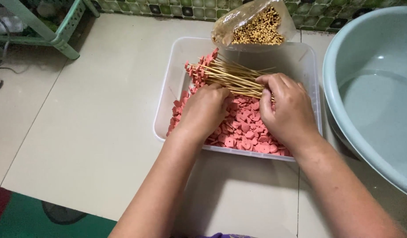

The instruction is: Skewering small pink heart-shaped items onto wooden sticks in a plastic container

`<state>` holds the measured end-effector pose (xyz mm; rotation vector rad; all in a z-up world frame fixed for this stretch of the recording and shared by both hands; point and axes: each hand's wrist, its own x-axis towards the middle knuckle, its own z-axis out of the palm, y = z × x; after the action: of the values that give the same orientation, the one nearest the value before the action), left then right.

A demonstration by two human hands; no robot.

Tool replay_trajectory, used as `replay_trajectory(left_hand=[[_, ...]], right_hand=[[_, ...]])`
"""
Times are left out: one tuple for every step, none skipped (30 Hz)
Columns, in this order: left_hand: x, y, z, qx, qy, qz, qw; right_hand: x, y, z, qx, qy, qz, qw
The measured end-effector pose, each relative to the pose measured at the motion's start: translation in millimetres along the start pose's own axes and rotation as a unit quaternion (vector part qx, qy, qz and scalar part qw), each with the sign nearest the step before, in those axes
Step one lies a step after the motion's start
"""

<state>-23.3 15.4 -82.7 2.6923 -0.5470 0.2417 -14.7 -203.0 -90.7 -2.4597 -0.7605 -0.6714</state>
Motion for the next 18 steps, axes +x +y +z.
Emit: replay_trajectory(left_hand=[[-1,0,0,-0.001,-0.001,-0.001,1.000],[-1,0,-1,0.004,0.000,-0.009,1.000],[-1,0,-1,0.009,0.000,-0.017,1.000],[-2,3,-5,0.011,0.001,-0.017,1.000],[-3,6,-8,0.008,-0.006,-0.025,1.000],[-4,8,-11,0.006,-0.013,-0.034,0.999],[-4,7,-11,0.007,-0.012,-0.035,0.999],[-5,6,-11,-0.007,-0.015,-0.037,0.999],[-5,5,-11,-0.020,-0.017,-0.040,0.999],[-4,4,-9,-0.020,-0.017,-0.041,0.999],[-3,3,-7,-0.019,-0.017,-0.038,0.999],[-2,2,-5,-0.018,-0.016,-0.036,0.999],[-2,0,-3,-0.018,-0.015,-0.037,0.999],[-2,-1,0,-0.024,-0.014,-0.040,0.999],[-2,-3,2,-0.031,-0.012,-0.043,0.999],[-2,0,-1,-0.032,-0.014,-0.043,0.998],[-3,4,-4,-0.035,-0.017,-0.042,0.998],[-3,7,-7,-0.038,-0.020,-0.040,0.998]], right_hand=[[0,-1,-1,0.001,-0.001,0.000,1.000],[0,-3,-2,0.008,-0.001,0.001,1.000],[0,-4,-3,0.016,-0.001,0.002,1.000],[0,-4,-3,0.016,0.000,0.002,1.000],[1,-4,-3,0.013,0.001,-0.001,1.000],[0,-4,-2,0.010,0.002,-0.003,1.000],[1,-4,-2,0.011,0.003,-0.004,1.000],[1,-5,-2,0.011,0.003,-0.003,1.000],[1,-5,-2,0.012,0.002,-0.003,1.000],[1,-6,-3,0.013,0.002,-0.003,1.000],[1,-6,-3,0.014,-0.001,0.000,1.000],[1,-6,-4,0.014,-0.004,0.002,1.000],[2,-6,-3,0.015,-0.004,0.002,1.000],[1,-6,-3,0.012,-0.007,0.004,1.000],[1,-5,-3,0.009,-0.009,0.007,1.000],[1,-6,-4,0.009,-0.010,0.008,1.000],[1,-7,-4,0.008,-0.005,0.006,1.000],[1,-8,-4,0.007,0.000,0.004,1.000]])
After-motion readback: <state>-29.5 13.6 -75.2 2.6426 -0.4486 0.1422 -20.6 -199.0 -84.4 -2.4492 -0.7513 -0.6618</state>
